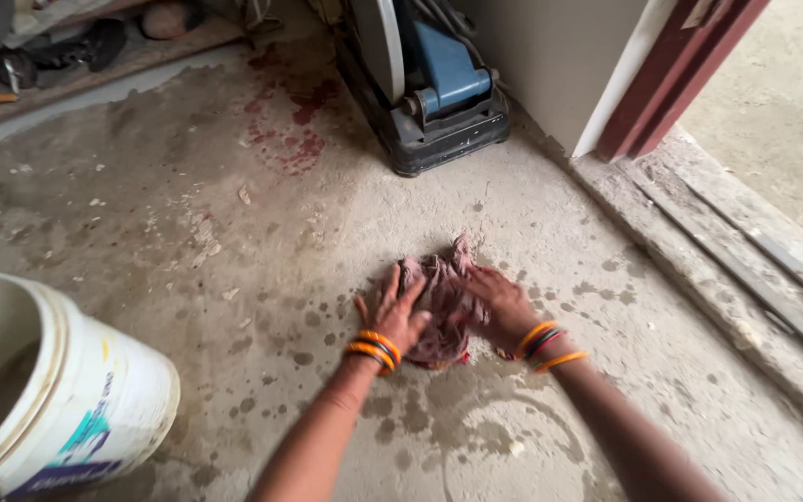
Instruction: The person rinses a cloth in a bucket of water and wipes a concrete floor by hand, moving across the room to clean multiple areas.
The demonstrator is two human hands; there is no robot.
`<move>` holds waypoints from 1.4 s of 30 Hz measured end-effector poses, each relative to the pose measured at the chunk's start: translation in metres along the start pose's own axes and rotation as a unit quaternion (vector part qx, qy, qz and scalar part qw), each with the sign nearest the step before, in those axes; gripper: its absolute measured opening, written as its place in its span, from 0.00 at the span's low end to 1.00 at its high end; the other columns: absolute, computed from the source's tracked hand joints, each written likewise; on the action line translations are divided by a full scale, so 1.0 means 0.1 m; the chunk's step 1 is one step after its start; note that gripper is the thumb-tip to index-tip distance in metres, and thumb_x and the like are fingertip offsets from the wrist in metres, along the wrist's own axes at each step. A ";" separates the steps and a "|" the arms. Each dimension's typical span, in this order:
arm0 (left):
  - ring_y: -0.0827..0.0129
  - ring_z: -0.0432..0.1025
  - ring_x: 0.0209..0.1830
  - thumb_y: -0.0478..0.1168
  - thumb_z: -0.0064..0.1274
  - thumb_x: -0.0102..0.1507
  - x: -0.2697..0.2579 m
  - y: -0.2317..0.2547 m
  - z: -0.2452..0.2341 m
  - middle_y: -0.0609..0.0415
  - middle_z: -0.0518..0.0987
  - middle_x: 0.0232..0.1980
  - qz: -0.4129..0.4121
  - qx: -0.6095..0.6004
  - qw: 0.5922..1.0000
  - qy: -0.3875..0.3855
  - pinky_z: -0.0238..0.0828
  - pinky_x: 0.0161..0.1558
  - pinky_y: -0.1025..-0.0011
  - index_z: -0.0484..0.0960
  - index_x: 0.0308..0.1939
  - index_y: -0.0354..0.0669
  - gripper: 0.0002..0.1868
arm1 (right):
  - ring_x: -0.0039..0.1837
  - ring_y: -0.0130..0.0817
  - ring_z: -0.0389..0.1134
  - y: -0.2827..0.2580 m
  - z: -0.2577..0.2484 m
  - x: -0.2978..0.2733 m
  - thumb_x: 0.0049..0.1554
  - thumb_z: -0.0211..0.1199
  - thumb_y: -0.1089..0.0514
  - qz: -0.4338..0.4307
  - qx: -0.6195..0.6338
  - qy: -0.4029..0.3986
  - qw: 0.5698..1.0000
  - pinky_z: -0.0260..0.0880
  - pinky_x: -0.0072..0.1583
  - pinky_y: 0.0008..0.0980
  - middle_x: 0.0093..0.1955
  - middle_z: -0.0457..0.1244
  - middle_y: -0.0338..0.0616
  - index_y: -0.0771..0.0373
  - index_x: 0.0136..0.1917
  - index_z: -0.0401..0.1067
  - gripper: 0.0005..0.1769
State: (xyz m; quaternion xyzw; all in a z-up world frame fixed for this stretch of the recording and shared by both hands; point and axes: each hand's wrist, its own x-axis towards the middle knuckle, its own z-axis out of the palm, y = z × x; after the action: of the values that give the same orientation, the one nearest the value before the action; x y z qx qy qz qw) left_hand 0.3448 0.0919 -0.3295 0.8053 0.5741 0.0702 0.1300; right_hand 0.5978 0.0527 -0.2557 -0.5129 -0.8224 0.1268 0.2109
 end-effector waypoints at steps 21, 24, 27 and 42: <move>0.45 0.39 0.81 0.56 0.49 0.64 2.48 -0.66 0.24 0.50 0.47 0.82 -0.119 0.033 0.988 0.089 0.28 0.72 0.30 0.54 0.76 0.67 0.38 | 0.81 0.64 0.39 1.00 1.28 2.45 0.62 0.54 0.40 0.107 -0.129 0.006 0.986 0.44 0.62 0.86 0.85 0.37 0.52 0.42 0.77 0.57 0.31; 0.42 0.48 0.80 0.50 0.48 0.68 2.29 -0.71 0.28 0.44 0.53 0.81 -0.028 -0.012 0.988 0.152 0.35 0.78 0.37 0.56 0.80 0.65 0.36 | 0.81 0.67 0.37 0.93 1.17 2.41 0.44 0.66 0.33 0.112 -0.113 -0.008 0.987 0.44 0.62 0.87 0.83 0.36 0.61 0.49 0.77 0.55 0.52; 0.32 0.46 0.78 0.41 0.48 0.64 1.81 -0.56 0.29 0.33 0.49 0.81 -0.001 -0.056 0.994 0.089 0.37 0.75 0.40 0.54 0.80 0.60 0.40 | 0.79 0.58 0.47 0.78 1.09 1.86 0.57 0.57 0.44 0.096 -0.118 0.004 0.988 0.53 0.63 0.77 0.82 0.45 0.54 0.48 0.75 0.60 0.34; 0.44 0.50 0.79 0.52 0.45 0.67 3.23 0.80 0.67 0.43 0.56 0.80 0.134 -0.039 0.970 0.201 0.39 0.75 0.41 0.67 0.73 0.53 0.30 | 0.82 0.64 0.40 2.19 0.58 1.71 0.59 0.55 0.46 0.224 -0.116 0.088 0.964 0.39 0.62 0.93 0.83 0.41 0.49 0.37 0.75 0.58 0.30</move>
State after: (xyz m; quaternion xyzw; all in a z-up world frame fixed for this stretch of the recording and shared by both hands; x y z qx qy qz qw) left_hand 0.5417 0.3629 -0.3824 0.8384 0.4724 0.2699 0.0322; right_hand 0.6778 0.3037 -0.3624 -0.7141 -0.6737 0.0290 0.1878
